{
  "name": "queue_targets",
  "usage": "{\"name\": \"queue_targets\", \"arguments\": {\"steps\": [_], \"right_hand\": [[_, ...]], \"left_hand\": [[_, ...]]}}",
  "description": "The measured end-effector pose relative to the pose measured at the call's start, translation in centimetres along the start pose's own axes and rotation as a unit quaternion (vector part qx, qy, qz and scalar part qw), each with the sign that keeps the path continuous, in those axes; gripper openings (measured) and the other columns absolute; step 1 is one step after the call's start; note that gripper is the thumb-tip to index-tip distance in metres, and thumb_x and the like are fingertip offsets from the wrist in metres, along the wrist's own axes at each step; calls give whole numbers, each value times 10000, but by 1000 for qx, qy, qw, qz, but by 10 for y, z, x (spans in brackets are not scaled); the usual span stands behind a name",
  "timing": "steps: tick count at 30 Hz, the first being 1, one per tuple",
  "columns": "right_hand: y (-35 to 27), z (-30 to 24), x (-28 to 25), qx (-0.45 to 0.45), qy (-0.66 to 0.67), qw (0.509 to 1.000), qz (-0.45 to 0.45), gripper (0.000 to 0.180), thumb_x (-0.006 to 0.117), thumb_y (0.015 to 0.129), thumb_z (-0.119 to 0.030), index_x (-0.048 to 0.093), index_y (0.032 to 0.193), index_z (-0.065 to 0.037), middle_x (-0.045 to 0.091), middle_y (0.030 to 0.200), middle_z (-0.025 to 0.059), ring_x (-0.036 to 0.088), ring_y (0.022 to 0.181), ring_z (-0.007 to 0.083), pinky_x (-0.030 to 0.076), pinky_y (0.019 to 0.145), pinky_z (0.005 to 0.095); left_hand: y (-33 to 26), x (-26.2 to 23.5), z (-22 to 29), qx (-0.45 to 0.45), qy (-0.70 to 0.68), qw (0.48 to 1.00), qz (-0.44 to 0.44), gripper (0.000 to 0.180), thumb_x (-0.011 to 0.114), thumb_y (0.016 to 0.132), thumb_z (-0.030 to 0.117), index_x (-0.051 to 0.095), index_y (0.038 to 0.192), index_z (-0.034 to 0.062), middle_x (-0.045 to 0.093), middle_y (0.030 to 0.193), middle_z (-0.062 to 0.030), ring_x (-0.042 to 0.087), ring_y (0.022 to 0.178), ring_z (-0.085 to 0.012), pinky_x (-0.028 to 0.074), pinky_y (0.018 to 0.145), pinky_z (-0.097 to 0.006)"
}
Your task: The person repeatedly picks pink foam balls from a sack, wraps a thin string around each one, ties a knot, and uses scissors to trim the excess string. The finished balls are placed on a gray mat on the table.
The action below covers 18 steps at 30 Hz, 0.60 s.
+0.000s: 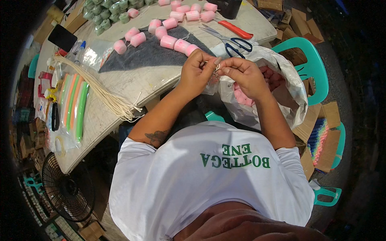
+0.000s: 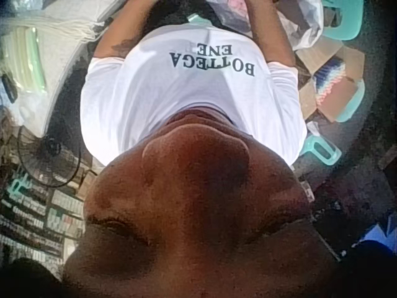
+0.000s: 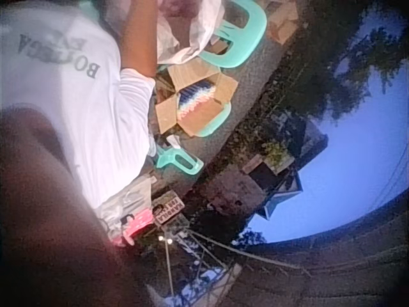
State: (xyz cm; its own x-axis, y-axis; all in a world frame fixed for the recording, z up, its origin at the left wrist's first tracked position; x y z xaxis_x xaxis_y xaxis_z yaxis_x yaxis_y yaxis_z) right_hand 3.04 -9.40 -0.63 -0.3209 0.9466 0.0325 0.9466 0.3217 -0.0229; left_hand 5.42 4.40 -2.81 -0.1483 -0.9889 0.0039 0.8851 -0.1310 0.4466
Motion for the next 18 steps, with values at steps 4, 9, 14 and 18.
{"name": "queue_targets", "arguments": {"steps": [4,9,14,18], "right_hand": [[3,-2,1,22,-19,999,-23,175,596,834,-107,597,960,15,622,874,44,577,784,94,476,688,233],[9,5,-2,1,-2,999,-37,186,606,832,-119,597,962,14,618,860,36,575,769,91,475,679,229],[10,2,-2,-16,-39,999,-31,178,600,838,-126,598,944,16,613,835,31,563,734,87,467,659,226],[13,12,-7,-36,-95,995,12,145,602,820,-124,600,881,8,604,801,31,556,699,83,454,633,227]], "left_hand": [[1,-3,4,27,34,999,5,144,644,792,121,557,758,12,483,698,-56,464,605,-124,381,544,-257],[3,-3,6,87,73,994,11,115,648,766,82,557,751,14,492,698,-72,472,610,-167,380,542,-278],[2,-2,6,103,69,992,23,105,647,759,66,557,732,17,494,679,-66,473,607,-173,382,539,-282],[3,-2,7,98,68,993,23,120,647,766,74,556,714,15,485,650,-64,463,591,-165,373,531,-275]]}}
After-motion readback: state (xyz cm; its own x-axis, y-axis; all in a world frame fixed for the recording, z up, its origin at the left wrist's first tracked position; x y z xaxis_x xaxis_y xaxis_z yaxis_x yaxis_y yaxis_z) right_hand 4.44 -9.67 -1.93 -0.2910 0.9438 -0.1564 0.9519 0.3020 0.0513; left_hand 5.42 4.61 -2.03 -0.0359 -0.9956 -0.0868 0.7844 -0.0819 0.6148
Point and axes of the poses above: each hand's wrist, its own y-axis towards the middle knuckle, its own x-axis out of the palm, z = x × y, the point moved 5 cm from there along y, towards the middle knuckle
